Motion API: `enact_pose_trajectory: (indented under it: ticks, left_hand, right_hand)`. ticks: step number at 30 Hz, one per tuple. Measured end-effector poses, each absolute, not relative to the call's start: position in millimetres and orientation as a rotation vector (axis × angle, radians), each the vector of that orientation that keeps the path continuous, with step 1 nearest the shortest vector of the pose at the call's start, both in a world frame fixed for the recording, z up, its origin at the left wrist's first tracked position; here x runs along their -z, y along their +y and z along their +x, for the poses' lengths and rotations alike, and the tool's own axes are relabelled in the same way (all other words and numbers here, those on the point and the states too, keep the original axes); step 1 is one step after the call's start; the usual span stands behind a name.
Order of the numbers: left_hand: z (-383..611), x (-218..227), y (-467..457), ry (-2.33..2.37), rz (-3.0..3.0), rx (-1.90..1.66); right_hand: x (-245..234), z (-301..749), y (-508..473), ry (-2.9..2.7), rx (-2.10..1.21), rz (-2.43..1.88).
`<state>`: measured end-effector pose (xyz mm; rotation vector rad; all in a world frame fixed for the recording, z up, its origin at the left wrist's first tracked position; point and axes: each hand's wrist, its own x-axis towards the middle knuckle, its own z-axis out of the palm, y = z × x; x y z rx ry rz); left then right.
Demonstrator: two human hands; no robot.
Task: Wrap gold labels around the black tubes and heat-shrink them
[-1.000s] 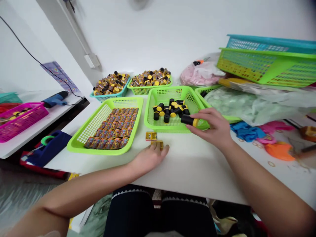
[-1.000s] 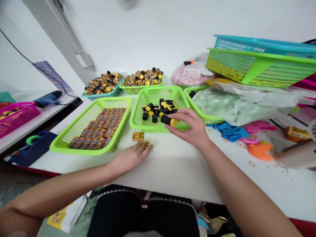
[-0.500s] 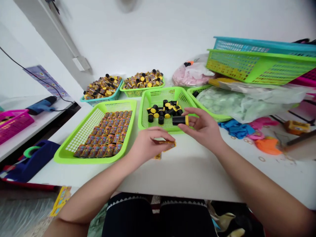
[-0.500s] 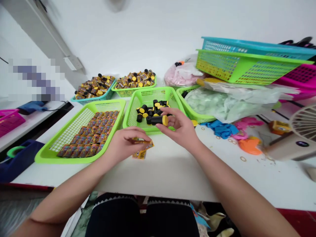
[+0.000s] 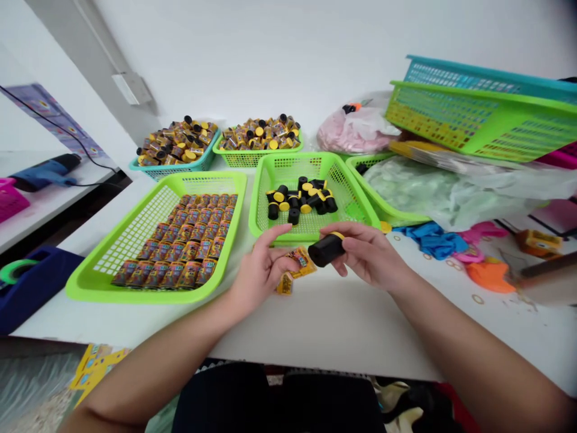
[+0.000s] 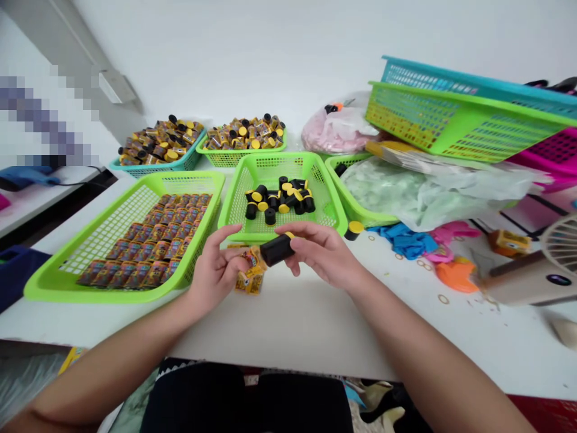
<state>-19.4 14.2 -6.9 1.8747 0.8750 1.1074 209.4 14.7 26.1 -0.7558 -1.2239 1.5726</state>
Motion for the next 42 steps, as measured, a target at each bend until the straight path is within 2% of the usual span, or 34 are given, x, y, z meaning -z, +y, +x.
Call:
enact_pose_trajectory:
  ticks: [7,11,20,30,39,42]
  left_hand:
    - [-21,4,17,0.898,2.065,-1.169]
    - [-21,-2,20,0.968,2.181,-1.064]
    - [-22,5,18,0.975,2.081,-1.177]
    - [-6,-1,18,0.676,1.646,-0.99]
    - [-13,0,21,0.822,1.904,-0.896]
    - [-11,1,18,0.703,1.846,-0.845]
  right_hand:
    - [-20,211,21,-1.255,-1.486,-0.798]
    - [-28,213,19,-1.163,-1.424,-0.81]
    - [-17,219,21,-1.501,-1.411,-0.897]
    - [-17,211,17,-1.758,-1.091,-0.769]
    - [-16,206,11,-1.991,-0.773,-0.797]
    - [-20,210,10,-2.026,-0.752,-0.783]
